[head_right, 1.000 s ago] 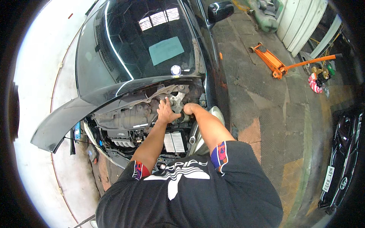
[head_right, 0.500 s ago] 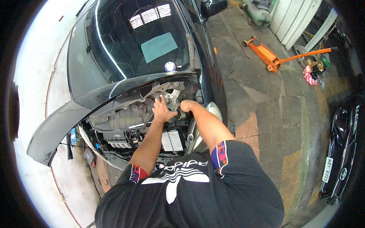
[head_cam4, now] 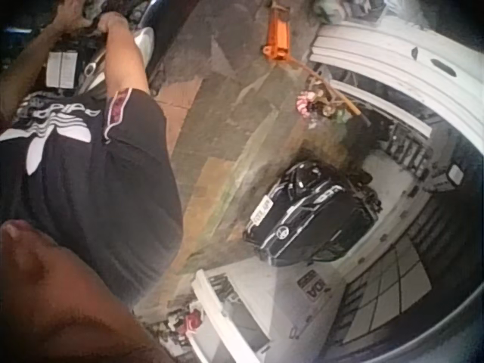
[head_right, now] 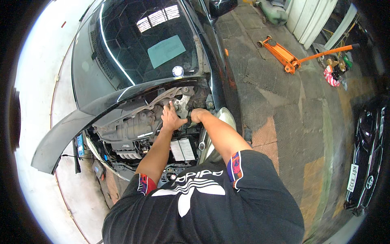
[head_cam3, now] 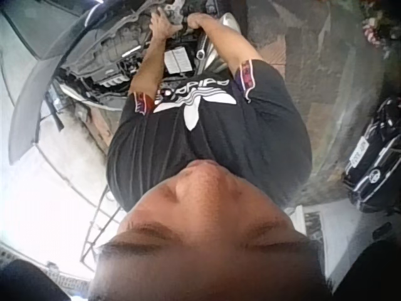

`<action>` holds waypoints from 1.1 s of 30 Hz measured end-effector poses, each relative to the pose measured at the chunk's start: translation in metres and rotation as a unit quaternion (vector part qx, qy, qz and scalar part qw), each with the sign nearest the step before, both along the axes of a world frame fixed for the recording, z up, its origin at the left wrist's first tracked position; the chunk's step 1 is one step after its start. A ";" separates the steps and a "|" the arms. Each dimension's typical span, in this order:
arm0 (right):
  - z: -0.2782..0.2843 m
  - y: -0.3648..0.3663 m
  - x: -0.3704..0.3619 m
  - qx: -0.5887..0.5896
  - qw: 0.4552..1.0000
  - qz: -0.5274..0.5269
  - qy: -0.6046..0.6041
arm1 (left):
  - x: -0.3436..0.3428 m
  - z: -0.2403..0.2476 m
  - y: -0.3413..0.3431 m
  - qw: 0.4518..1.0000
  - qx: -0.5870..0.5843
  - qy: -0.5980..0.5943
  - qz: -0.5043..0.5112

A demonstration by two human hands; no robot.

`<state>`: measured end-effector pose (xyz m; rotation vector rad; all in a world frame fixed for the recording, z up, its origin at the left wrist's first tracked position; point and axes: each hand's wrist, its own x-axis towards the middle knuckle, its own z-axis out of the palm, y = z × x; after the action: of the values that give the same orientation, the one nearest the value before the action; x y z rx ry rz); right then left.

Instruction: The person works on the engine bay of a black car with the hood open. They use a wrench to loosen and tighten bolts on a component near the front of the engine. The person removes a metal bracket, places it on the floor, and then retrieves a socket wrench to continue working on the engine components.

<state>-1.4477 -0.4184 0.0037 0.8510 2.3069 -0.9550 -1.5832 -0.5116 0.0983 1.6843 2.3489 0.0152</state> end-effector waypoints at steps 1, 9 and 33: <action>0.001 -0.002 0.001 0.032 0.996 -0.066 0.041 | 0.001 0.000 -0.002 1.000 0.010 0.001 -0.005; 0.053 -0.004 0.027 -0.395 0.585 -0.588 0.395 | 0.007 0.019 -0.012 0.999 0.013 -0.012 -0.026; 0.093 -0.174 0.228 -0.306 0.697 -0.541 0.358 | -0.004 0.162 -0.234 0.986 -0.005 -0.159 -0.046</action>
<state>-1.2201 -0.5927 0.0966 1.7471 1.4880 -2.7641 -1.5875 -0.7452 0.2605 1.6460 2.0325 0.2371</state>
